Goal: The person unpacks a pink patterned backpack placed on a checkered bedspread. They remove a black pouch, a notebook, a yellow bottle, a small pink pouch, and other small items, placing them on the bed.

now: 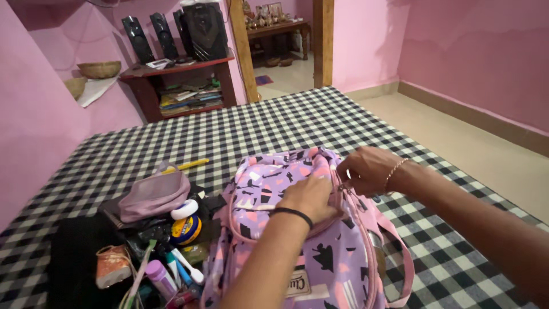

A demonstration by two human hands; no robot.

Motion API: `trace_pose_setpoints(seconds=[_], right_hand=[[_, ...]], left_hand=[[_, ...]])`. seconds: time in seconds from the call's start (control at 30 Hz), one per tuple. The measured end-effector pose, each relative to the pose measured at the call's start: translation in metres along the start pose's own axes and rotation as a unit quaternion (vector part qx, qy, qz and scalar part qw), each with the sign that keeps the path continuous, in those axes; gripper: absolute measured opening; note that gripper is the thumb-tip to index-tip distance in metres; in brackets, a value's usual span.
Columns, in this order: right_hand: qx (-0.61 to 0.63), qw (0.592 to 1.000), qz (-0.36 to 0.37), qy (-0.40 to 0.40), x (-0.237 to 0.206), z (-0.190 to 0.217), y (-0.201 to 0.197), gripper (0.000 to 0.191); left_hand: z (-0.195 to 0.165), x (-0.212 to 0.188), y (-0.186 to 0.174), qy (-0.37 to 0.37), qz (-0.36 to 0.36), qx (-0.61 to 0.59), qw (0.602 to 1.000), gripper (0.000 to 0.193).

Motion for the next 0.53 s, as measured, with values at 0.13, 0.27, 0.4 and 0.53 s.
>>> trace_pose_setpoints(seconds=[0.13,0.27,0.4,0.53], right_hand=[[-0.049,0.996,-0.07,-0.032,0.0,-0.003,0.001,0.014],[-0.03,0.994,-0.095,0.037,0.0,-0.027,0.013,0.018],[-0.019,0.993,-0.091,0.073,0.016,-0.045,0.027,0.018],[-0.024,0.991,-0.054,0.117,0.034,-0.057,0.045,0.017]], left_hand=[[-0.017,0.014,0.023,0.023,-0.132,0.074,0.988,0.03],[-0.007,0.024,0.028,0.053,-0.031,0.032,0.998,0.03],[0.0,0.024,0.014,0.093,0.061,-0.046,0.993,0.026],[0.007,0.024,0.003,0.052,0.099,-0.073,0.991,0.025]])
Point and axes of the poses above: each hand's wrist, its own x-axis towards the middle knuckle, its own y-axis out of the palm, z = x × y, the point moved 4 cm from there along x, towards the middle knuckle, and after that the axes turned 3 degrees about -x, right-handed, at the moved point
